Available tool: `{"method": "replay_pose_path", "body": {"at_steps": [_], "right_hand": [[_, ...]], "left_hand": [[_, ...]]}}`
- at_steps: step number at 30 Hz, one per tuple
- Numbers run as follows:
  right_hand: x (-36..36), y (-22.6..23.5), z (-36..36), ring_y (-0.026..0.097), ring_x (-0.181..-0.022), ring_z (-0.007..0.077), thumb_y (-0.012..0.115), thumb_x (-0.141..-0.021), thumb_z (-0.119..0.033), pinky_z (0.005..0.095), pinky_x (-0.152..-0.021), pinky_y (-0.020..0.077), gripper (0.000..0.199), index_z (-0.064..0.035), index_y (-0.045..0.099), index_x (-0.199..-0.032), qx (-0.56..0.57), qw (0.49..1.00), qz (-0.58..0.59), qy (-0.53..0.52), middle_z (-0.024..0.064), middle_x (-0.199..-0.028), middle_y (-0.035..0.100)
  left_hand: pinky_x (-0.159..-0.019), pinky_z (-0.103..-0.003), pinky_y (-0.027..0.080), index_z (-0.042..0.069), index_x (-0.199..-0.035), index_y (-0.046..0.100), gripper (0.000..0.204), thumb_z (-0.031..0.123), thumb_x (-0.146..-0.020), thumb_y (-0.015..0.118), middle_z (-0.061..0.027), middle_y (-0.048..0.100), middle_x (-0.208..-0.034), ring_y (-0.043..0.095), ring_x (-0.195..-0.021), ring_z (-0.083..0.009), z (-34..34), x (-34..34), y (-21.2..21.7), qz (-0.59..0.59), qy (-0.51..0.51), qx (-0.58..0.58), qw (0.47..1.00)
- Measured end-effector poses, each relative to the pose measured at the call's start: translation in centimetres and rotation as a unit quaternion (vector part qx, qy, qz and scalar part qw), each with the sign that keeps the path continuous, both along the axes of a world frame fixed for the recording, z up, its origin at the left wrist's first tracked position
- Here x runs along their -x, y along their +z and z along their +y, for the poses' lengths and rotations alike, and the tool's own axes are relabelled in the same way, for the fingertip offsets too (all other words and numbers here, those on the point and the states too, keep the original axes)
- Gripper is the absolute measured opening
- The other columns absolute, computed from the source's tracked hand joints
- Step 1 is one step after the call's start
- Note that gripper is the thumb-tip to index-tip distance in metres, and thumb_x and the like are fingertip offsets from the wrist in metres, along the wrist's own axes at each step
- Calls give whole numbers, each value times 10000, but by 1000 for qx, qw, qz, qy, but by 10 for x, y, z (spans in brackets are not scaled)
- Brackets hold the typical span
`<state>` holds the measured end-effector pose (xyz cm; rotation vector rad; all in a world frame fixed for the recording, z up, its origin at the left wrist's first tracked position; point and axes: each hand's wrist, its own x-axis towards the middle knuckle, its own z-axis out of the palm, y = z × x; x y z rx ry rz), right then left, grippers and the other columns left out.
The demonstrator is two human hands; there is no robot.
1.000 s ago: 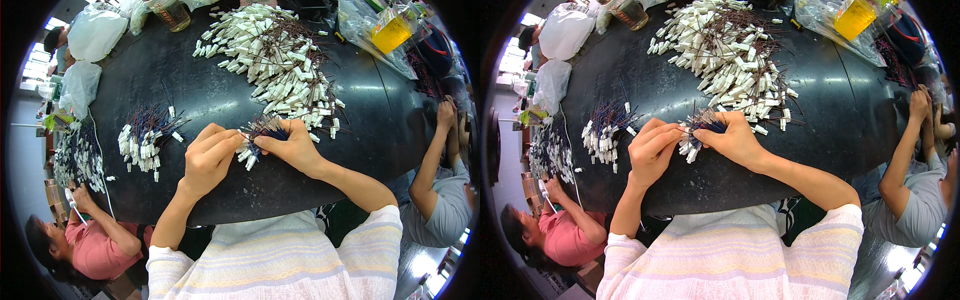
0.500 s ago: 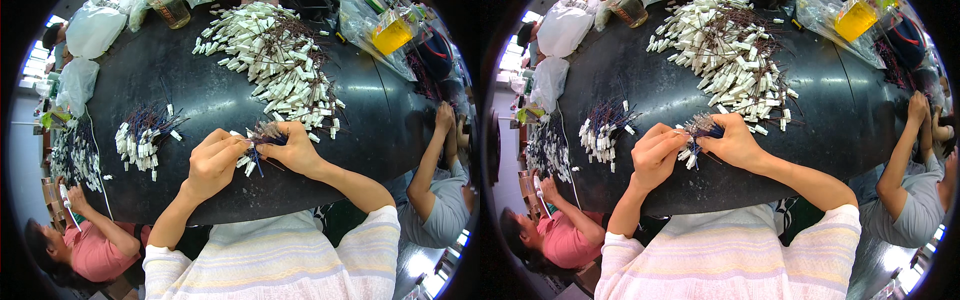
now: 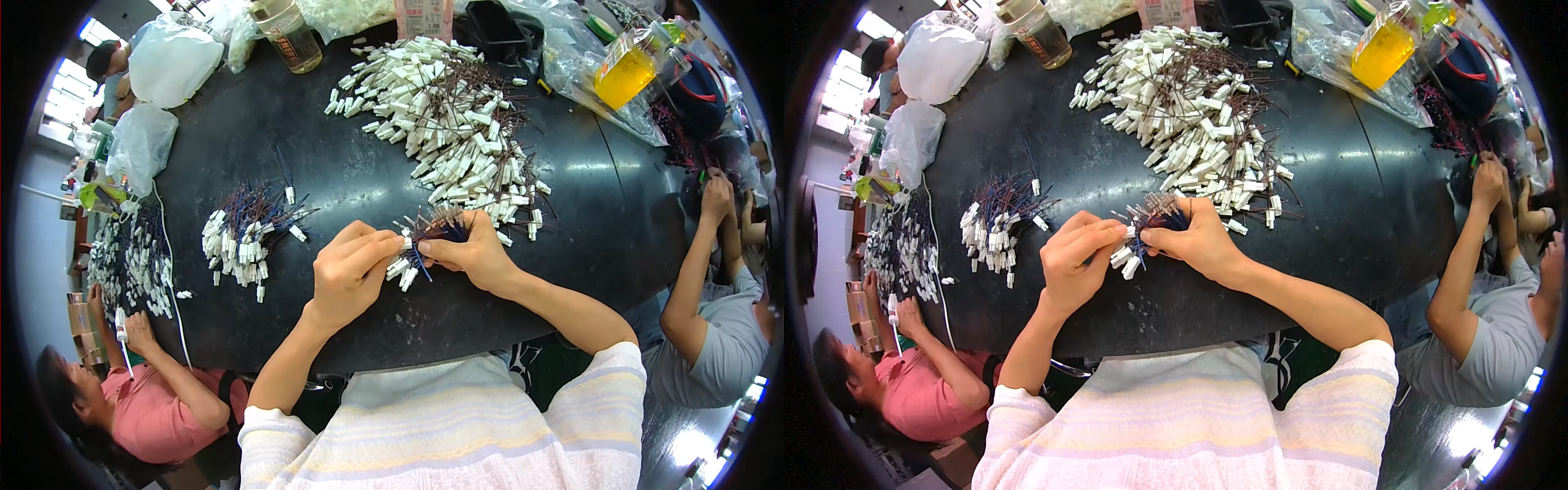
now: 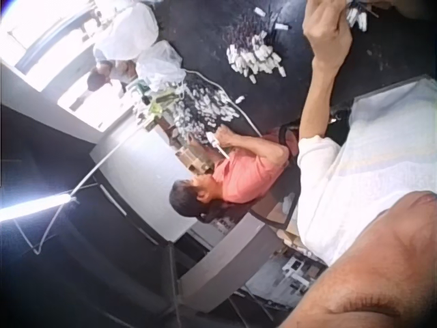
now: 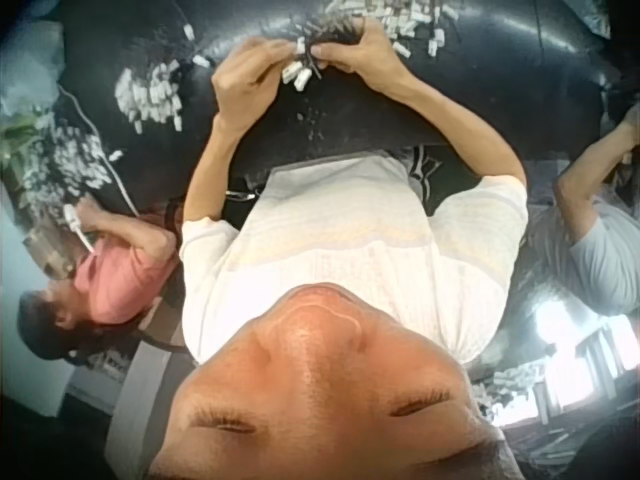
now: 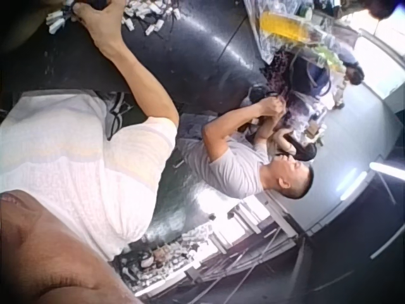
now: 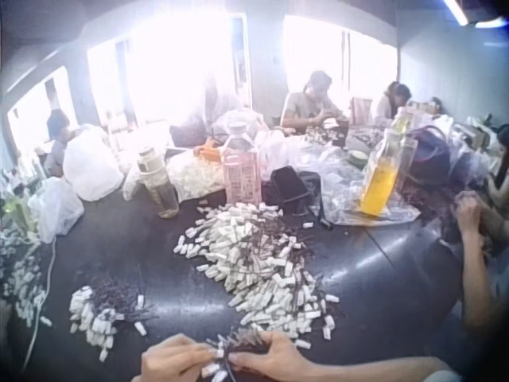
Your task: The person assembles small electrical connectors and wires by hand, joining the components together at a shared factory table.
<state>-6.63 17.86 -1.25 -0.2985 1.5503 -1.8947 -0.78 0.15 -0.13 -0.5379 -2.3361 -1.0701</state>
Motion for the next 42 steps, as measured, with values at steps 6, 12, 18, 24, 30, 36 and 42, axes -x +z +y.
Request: {"method": "replay_pose_path", "body": {"at_steps": [6, 12, 18, 24, 30, 36, 42], "right_hand": [[-2, -6, 1, 545, -561, 64, 685, -732, -45, 170, -459, 385, 90, -3, 615, -771, 6, 1000, 6, -18, 32, -676, 607], [1, -7, 4, 524, -573, 43, 660, -748, -49, 181, -481, 391, 73, 0, 632, -795, 25, 999, 25, -4, 12, -675, 604], [-4, -6, 0, 509, -597, 39, 680, -735, -11, 191, -498, 379, 70, 6, 614, -753, 63, 992, 110, -5, -1, -678, 600], [-5, -1, -2, 486, -585, 55, 668, -745, -14, 218, -521, 379, 74, 10, 598, -753, 30, 969, 245, 14, 9, -654, 569], [-2, 2, -4, 473, -577, 59, 639, -783, -39, 217, -520, 375, 64, 13, 602, -778, 30, 971, 237, 8, 9, -658, 554], [0, 11, -3, 450, -545, 34, 620, -823, -91, 190, -471, 344, 100, 8, 627, -831, -25, 993, 115, 10, -12, -643, 551], [17, 18, 8, 353, -445, 24, 583, -854, -129, 181, -402, 228, 160, 18, 638, -887, 38, 999, 12, -14, 15, -628, 549]], "left_hand": [[-525, -277, 461, -22, -802, 624, 202, -107, -620, 643, -116, 641, -771, 571, -616, -224, 3, -1, -2, 32, -11, 45, 998], [-587, -273, 470, -16, -800, 643, 197, -99, -622, 647, -112, 648, -786, 578, -679, -217, -13, -1, 7, -24, -6, 9, 1000], [-999, -395, 310, 9, -1243, 434, 797, 228, -572, 803, -183, 432, -1270, 361, -1230, -323, -12, 2, 27, -160, -114, 8, 980], [-922, -349, 395, 4, -1272, 396, 724, 17, -614, 698, -171, 520, -1138, 506, -1074, -296, 6, -6, 16, -204, -67, -43, 976], [-823, -347, 438, -1, -1267, 392, 674, -52, -630, 606, -165, 548, -1028, 558, -928, -308, 12, -4, 4, -189, -15, -32, 981], [-737, -339, 436, -29, -1219, 431, 556, -55, -677, 551, -169, 533, -938, 544, -818, -305, 3, -5, 4, -220, -11, -15, 975], [-619, -255, 466, -61, -1189, 465, 424, 40, -778, 488, -108, 556, -813, 575, -711, -216, -23, -1, 0, -428, -54, -369, 824]]}}
